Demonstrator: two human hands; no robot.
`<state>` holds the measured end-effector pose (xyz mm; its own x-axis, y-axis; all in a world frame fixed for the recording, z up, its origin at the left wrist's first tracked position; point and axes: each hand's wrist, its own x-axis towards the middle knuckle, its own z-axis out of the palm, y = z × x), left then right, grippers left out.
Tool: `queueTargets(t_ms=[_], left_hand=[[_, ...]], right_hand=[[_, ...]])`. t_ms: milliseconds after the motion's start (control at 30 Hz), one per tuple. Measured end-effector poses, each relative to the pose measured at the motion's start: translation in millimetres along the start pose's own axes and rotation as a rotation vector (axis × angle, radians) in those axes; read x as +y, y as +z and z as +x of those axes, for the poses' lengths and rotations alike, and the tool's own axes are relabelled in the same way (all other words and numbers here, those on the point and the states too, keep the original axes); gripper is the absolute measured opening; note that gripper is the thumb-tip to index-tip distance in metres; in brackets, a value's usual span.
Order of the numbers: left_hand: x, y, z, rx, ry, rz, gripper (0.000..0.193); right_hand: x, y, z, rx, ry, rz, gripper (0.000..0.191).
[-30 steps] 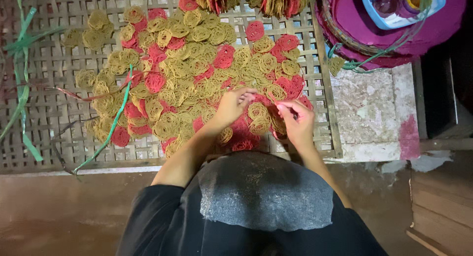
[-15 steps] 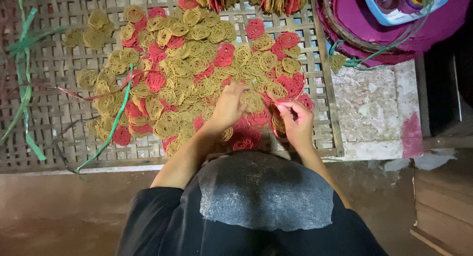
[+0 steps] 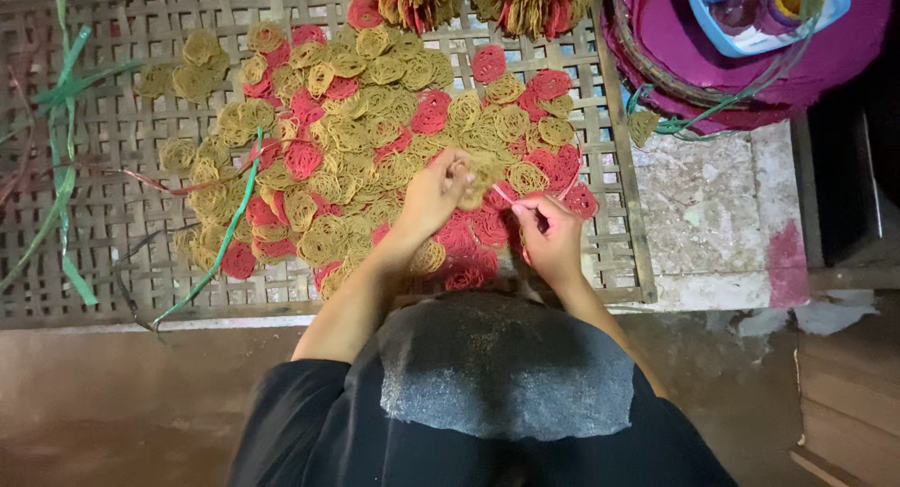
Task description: The person sits on the floor and repeatedly picks up red and yellow coiled strips from a woven tray. They fold and tuck the ends to form compact circular coils, then place them back onto the tray among many similar coils.
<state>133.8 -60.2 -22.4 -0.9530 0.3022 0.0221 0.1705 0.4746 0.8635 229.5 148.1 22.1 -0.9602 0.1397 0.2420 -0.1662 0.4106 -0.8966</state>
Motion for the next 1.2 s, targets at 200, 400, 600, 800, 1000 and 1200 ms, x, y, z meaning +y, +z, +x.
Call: queueTargets(t_ms=[200,400,600,800,1000,1200], left_hand=[[3.1,1.3,4.6,0.050,-0.189,-0.322,0.012],[16.3,16.2,0.9,-0.020,-0.207,-0.646,0.010],[38.4,15.8,-10.1,-0.122,-0.025,-0.678,0.010],[54.4,23.9,-12.5,-0.244,0.002,-0.772,0.026],[95.5,13.8,-8.2,-0.068,0.278,-0.243,0.023],[122.8,9.9,4.3,-0.188,0.275,-0.318,0.034]], right_hand=[[-0.6,4.9,4.8,-0.003,-0.075,-0.017,0.010],[1.6,8.4,7.2,0.015,-0.023,-0.044,0.011],[10.5,10.3,4.3,0.087,0.025,-0.038,0.008],[25.0,8.7,-2.0,0.110,-0.031,0.070,0.007],[9.9,-7.3,3.0,0.296,-0.156,0.204,0.020],[1.4,-26.4,6.4,0.094,-0.325,-0.241,0.015]])
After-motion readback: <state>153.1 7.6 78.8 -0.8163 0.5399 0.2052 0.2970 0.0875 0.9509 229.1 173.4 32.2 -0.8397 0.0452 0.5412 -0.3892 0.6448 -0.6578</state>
